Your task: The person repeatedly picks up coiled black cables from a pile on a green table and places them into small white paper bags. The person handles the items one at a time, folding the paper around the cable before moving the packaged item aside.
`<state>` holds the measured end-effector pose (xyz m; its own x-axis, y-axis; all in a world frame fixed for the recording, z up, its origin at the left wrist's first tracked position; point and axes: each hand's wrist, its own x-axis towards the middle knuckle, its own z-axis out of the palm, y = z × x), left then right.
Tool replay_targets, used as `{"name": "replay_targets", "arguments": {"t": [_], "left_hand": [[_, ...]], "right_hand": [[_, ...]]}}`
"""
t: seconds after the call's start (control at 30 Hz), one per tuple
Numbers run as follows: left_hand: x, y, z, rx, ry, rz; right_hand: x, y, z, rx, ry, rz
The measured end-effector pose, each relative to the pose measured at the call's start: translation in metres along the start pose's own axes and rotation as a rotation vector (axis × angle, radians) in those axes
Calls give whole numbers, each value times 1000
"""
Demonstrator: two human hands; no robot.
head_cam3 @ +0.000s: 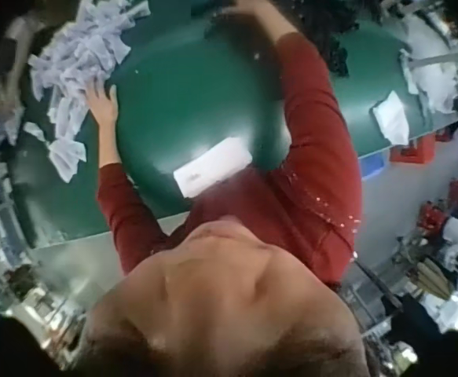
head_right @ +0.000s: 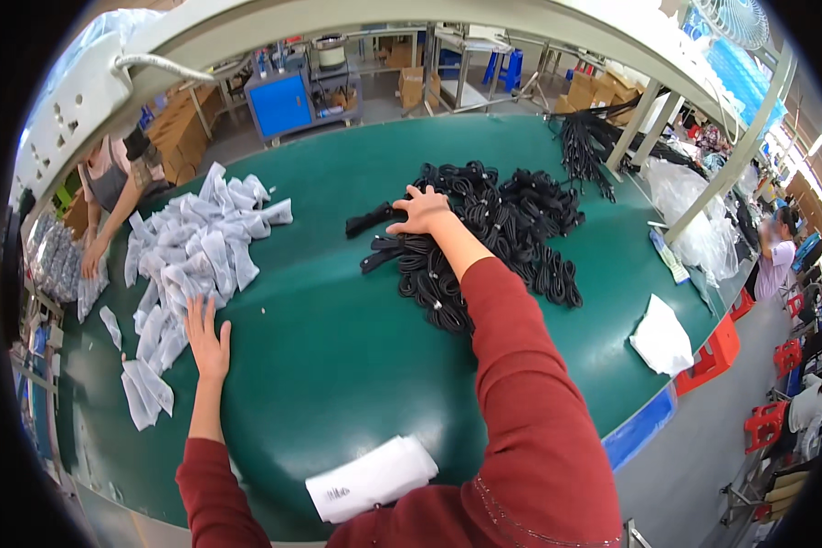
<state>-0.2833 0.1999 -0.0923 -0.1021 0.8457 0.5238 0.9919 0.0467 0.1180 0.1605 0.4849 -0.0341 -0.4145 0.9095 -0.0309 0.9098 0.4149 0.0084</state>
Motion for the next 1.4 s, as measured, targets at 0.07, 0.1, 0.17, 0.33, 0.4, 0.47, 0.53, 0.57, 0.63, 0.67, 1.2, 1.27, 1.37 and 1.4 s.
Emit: {"name": "replay_targets", "arguments": {"t": [0.07, 0.1, 0.17, 0.33, 0.4, 0.47, 0.53, 0.57, 0.63, 0.67, 1.2, 1.27, 1.37, 1.4], "left_hand": [[-3, 3, 2, 35, 6, 9], [-4, 6, -2, 36, -8, -20], [-13, 11, -11, 42, -37, -79], [-56, 39, -35, -64, -128, -71], [-77, 56, -53, -81, -221, -66], [-94, 73, -68, -88, -301, -47], [-99, 82, -76, -82, -324, -78], [-99, 81, -76, -76, -321, -96], [-98, 77, -69, -42, -343, -116], [-97, 75, -67, -24, -354, -126], [-103, 65, -48, -45, -210, -112], [-109, 60, -44, -56, -167, -152], [-130, 71, -51, -165, -80, -244], [-137, 78, -58, -281, -60, -287]], "right_hand": [[-25, 0, 7, -33, 57, -40], [-37, -1, 6, -40, 66, -57], [-63, -3, 6, -52, 84, -92], [-125, 6, 4, -81, 129, -143], [-137, 11, 6, -76, 76, -150], [-138, 8, -2, -24, 0, -117], [-115, -17, -35, -98, -198, 12], [-103, -31, -44, -132, -299, 81], [-75, -50, -41, -73, -40, 53], [-57, -55, -25, -12, 198, -46], [-155, -161, 11, 29, 221, -639], [-198, -167, -1, 188, 411, -657], [-269, -158, -5, 429, 499, -532], [-290, -149, 0, 420, 481, -488]]}}
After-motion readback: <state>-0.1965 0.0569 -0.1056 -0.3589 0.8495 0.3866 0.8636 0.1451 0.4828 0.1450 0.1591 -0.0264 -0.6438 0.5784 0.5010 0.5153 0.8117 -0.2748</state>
